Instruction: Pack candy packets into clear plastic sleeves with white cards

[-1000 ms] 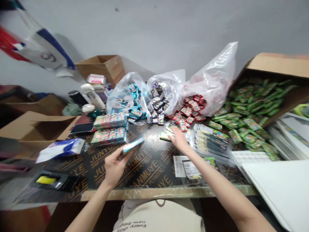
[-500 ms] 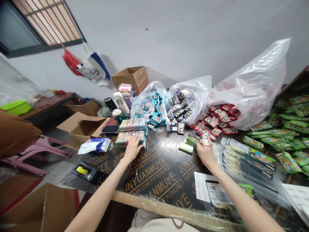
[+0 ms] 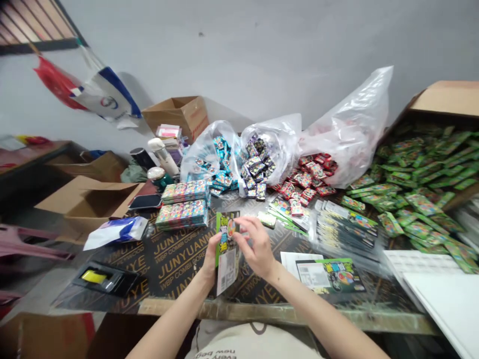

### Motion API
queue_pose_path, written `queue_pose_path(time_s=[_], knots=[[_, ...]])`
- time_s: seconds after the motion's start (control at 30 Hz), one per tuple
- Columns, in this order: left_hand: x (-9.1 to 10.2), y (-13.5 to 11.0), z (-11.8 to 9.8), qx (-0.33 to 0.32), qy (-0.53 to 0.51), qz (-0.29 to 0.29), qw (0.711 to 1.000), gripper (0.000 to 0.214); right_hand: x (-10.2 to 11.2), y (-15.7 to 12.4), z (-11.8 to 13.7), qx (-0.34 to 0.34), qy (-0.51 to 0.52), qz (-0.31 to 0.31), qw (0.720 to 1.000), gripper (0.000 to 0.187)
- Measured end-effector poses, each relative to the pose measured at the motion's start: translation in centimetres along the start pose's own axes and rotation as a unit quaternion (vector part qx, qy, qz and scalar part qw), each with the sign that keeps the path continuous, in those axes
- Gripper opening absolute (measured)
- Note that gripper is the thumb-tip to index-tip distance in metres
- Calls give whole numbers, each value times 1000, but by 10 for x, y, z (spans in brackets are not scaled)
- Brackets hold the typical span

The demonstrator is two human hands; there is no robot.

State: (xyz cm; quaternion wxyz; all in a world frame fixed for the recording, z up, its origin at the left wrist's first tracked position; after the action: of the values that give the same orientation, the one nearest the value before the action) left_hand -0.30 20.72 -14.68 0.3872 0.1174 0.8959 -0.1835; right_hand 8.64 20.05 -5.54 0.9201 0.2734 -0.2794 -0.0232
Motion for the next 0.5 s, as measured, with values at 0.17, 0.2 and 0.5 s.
queue_pose_path(time_s=[0.17, 0.2, 0.5], knots=[[5, -10, 14, 58, 45, 11, 997, 47, 20, 24, -22, -42, 12, 32, 999, 29], [3, -10, 14, 54, 59, 18, 997, 49, 18, 26, -23, -34, 7, 59, 998, 26], [-33, -20, -9, 10, 199, 109, 974, 37, 2, 6, -24, 27, -43, 302, 952, 40]])
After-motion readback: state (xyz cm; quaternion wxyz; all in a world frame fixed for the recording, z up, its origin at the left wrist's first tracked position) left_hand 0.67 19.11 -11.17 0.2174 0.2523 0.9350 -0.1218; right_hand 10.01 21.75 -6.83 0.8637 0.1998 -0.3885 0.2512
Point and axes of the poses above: each hand's wrist, its own y-axis towards the middle knuckle, its own x-axis out of the back of the hand, z = x × y, the point moved 8 cm from there along y, towards the middle knuckle, and after that the axes turned 7 degrees about -y, right-handed, at the moved point
